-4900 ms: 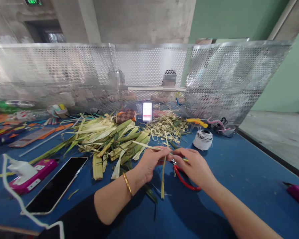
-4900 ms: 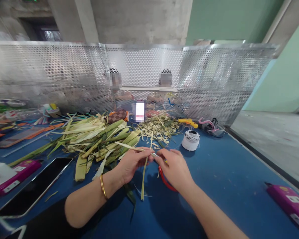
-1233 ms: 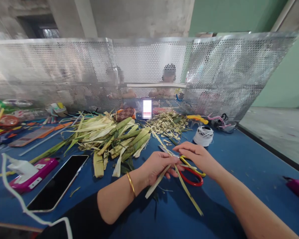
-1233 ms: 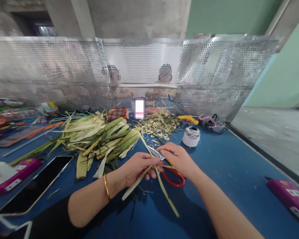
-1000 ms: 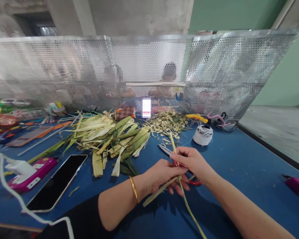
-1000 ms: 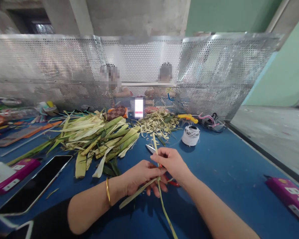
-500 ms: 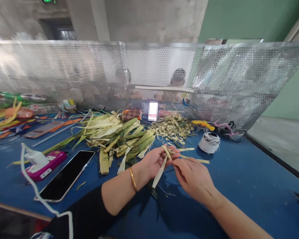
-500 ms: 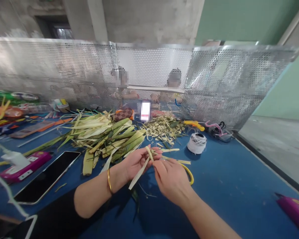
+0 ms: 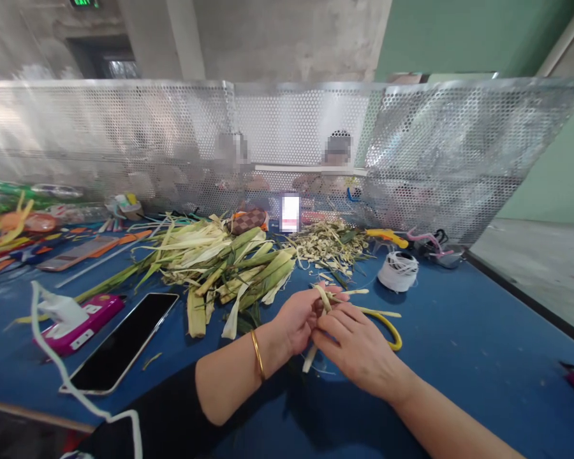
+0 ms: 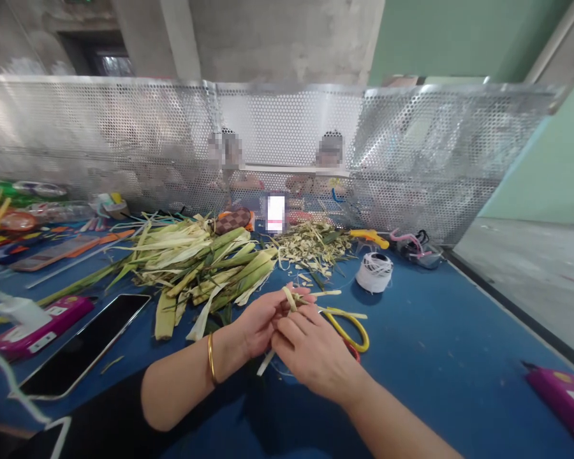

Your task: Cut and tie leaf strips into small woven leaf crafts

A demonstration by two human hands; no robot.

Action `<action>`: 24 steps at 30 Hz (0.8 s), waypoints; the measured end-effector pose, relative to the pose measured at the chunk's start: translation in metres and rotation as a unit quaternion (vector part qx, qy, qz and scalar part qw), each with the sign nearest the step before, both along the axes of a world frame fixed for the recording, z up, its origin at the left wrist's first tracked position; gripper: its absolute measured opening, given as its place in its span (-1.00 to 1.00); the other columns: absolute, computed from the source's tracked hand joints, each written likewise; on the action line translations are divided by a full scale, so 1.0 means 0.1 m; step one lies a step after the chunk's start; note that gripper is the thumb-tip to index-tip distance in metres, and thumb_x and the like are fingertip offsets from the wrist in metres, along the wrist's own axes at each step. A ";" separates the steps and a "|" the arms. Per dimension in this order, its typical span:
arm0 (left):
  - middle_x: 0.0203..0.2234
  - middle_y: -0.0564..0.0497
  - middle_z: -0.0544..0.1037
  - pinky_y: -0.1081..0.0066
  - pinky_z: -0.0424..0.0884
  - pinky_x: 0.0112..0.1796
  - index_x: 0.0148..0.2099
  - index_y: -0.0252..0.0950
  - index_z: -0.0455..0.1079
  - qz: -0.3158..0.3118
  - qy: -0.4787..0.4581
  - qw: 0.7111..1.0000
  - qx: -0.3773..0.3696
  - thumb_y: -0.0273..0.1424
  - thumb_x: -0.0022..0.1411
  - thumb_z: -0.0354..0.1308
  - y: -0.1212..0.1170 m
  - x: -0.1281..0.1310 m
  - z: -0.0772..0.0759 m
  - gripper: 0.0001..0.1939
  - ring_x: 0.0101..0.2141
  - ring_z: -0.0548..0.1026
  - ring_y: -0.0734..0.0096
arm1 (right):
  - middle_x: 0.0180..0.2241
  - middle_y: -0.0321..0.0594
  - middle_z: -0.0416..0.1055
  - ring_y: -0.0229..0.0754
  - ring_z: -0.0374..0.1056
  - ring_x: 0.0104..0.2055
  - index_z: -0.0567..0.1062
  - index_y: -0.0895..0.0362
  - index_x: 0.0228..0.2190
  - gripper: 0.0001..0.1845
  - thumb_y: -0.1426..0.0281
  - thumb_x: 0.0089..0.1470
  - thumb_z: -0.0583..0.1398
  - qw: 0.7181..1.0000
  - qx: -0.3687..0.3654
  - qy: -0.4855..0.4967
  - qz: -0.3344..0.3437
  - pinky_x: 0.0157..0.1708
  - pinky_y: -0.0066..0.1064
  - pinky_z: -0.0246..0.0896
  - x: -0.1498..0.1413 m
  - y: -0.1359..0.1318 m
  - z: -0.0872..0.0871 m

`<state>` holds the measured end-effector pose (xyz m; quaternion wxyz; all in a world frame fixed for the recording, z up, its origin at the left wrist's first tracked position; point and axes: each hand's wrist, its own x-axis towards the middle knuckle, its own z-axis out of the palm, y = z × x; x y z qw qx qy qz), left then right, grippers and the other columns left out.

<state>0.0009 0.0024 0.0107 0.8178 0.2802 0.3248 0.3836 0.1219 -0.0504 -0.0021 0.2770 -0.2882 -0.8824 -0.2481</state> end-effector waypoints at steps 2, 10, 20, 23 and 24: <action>-0.50 -0.03 0.54 0.58 0.43 -0.43 -0.28 -0.41 0.44 0.000 0.011 1.000 0.015 -0.46 0.27 0.00 -0.02 0.00 0.01 -0.80 -0.51 0.49 0.53 | -0.39 -0.20 0.45 -0.17 0.34 -0.32 0.48 0.09 -0.37 -0.75 0.50 0.20 0.03 0.993 -0.024 0.118 -0.010 -0.21 -0.27 0.23 0.06 0.02 0.01; -0.47 -0.07 0.57 0.53 0.45 -0.42 -0.28 -0.40 0.49 0.005 0.101 0.988 0.118 -0.33 0.25 0.07 -0.07 -0.03 0.08 -0.75 -0.48 0.53 0.45 | -0.58 -0.24 0.46 -0.17 0.36 -0.58 0.45 0.11 -0.43 -0.66 0.10 0.11 0.11 0.763 -0.386 0.493 -0.162 -0.59 -0.39 0.23 0.27 0.23 -0.05; -0.46 -0.04 0.56 0.53 0.42 -0.53 -0.24 -0.36 0.43 0.017 0.132 0.978 0.158 -0.37 0.14 0.16 -0.07 0.00 0.04 -0.83 -0.52 0.52 0.46 | -0.61 -0.28 0.44 -0.24 0.24 -0.69 0.44 0.11 -0.41 -0.68 0.11 0.06 0.11 0.731 -0.400 0.528 -0.162 -0.67 -0.43 0.11 0.26 0.28 -0.10; -0.48 -0.01 0.55 0.54 0.41 -0.55 -0.26 -0.33 0.36 0.046 0.131 0.980 0.143 -0.36 0.11 0.21 -0.06 0.01 0.02 -0.83 -0.52 0.52 0.46 | -0.64 -0.31 0.41 -0.25 0.22 -0.70 0.42 0.10 -0.44 -0.70 0.11 0.05 0.13 0.732 -0.400 0.524 -0.168 -0.68 -0.43 0.09 0.25 0.28 -0.12; -0.48 -0.01 0.55 0.56 0.40 -0.55 -0.28 -0.33 0.35 0.049 0.128 0.981 0.137 -0.36 0.11 0.22 -0.06 0.01 0.02 -0.83 -0.51 0.52 0.46 | -0.65 -0.33 0.39 -0.25 0.21 -0.71 0.41 0.09 -0.44 -0.70 0.11 0.04 0.13 0.725 -0.410 0.528 -0.163 -0.68 -0.43 0.09 0.24 0.28 -0.12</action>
